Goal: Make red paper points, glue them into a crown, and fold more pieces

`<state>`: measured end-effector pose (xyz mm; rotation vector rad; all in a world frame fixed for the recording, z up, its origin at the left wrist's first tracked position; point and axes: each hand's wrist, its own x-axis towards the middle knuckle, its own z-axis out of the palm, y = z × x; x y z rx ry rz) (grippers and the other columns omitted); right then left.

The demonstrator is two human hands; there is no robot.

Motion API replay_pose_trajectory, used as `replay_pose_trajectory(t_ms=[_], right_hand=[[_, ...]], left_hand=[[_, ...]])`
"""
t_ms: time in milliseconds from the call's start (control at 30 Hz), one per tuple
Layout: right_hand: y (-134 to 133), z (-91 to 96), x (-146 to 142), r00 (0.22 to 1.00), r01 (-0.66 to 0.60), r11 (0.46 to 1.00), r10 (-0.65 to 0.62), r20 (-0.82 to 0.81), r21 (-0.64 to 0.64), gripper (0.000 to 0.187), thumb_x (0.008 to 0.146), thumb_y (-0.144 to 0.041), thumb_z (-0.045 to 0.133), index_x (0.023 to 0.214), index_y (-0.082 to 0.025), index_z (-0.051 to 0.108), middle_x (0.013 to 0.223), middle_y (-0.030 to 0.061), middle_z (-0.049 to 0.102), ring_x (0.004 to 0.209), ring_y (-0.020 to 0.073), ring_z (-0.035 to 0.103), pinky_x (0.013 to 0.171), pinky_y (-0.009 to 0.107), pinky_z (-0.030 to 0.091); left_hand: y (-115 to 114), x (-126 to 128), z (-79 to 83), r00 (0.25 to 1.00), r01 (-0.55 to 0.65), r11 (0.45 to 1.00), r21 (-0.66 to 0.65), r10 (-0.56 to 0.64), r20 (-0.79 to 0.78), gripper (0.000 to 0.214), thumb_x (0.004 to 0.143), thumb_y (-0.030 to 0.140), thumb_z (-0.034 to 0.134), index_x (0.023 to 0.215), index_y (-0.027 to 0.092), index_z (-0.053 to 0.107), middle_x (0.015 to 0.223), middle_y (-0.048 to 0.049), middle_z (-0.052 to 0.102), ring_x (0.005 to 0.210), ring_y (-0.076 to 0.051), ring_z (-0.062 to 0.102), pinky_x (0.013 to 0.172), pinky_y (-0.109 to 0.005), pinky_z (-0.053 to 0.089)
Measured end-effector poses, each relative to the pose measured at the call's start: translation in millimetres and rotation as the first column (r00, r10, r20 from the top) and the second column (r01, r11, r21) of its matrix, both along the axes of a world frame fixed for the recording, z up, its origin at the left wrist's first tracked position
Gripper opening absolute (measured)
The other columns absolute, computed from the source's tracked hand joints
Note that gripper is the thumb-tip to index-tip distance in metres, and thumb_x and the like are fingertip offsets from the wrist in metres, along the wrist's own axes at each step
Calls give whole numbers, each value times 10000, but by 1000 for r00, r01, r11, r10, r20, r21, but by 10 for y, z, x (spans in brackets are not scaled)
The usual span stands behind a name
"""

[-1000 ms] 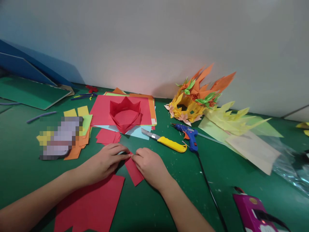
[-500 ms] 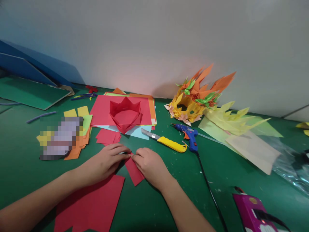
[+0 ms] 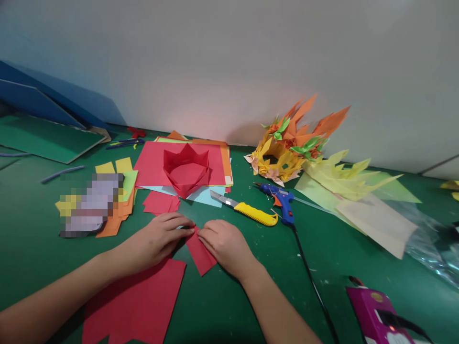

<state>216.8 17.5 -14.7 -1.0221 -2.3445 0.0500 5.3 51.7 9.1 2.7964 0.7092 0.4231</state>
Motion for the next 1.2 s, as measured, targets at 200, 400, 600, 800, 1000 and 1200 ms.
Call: replay_pose_trajectory(t_ms=[200, 400, 600, 800, 1000, 1200], right_hand=[[14, 2, 6, 998, -16, 1000, 15, 53, 19, 376, 984, -249, 349, 843, -143, 681, 752, 74, 654, 686, 166, 555, 632, 268, 429], [20, -8, 5, 997, -20, 1000, 20, 71, 1, 358, 981, -226, 359, 842, -142, 678, 748, 73, 646, 694, 164, 543, 639, 267, 423], [22, -4, -1, 998, -30, 999, 31, 63, -10, 348, 977, -224, 369, 838, -136, 675, 754, 70, 649, 693, 167, 540, 635, 268, 425], [20, 3, 7, 997, -41, 999, 41, 61, -1, 334, 974, -213, 375, 848, -131, 673, 755, 72, 647, 696, 169, 543, 632, 267, 431], [26, 0, 17, 995, -44, 999, 45, 89, -18, 301, 967, -204, 396, 860, -142, 671, 769, 70, 647, 709, 168, 551, 655, 268, 443], [16, 18, 26, 995, -47, 997, 52, 88, -55, 280, 961, -218, 409, 907, -128, 668, 802, 85, 646, 749, 180, 549, 671, 283, 462]], left_hand=[[4, -11, 5, 1000, 5, 1000, 6, -5, -18, 279, 911, 103, 418, 1086, 159, 628, 1118, -91, 646, 1005, -220, 571, 872, -382, 476], [0, -20, -6, 1000, 12, 1000, -2, -12, -27, 297, 909, 89, 405, 1102, 154, 621, 1126, -94, 640, 1020, -231, 561, 878, -389, 467], [-1, -21, -8, 999, 3, 1000, -8, -3, -36, 292, 905, 93, 421, 1106, 165, 620, 1120, -88, 640, 1023, -222, 560, 885, -380, 460], [-7, -21, 6, 999, 9, 1000, 18, -8, -45, 307, 920, 103, 387, 1105, 166, 624, 1111, -88, 646, 1019, -223, 560, 882, -381, 458], [-3, -21, 18, 998, 16, 999, 39, -13, -65, 300, 920, 106, 389, 1097, 166, 624, 1084, -84, 659, 991, -218, 570, 864, -372, 452], [-38, 1, 19, 995, -24, 999, 37, 27, -94, 288, 920, 105, 379, 1074, 168, 614, 1101, -70, 651, 1012, -223, 549, 894, -394, 404]])
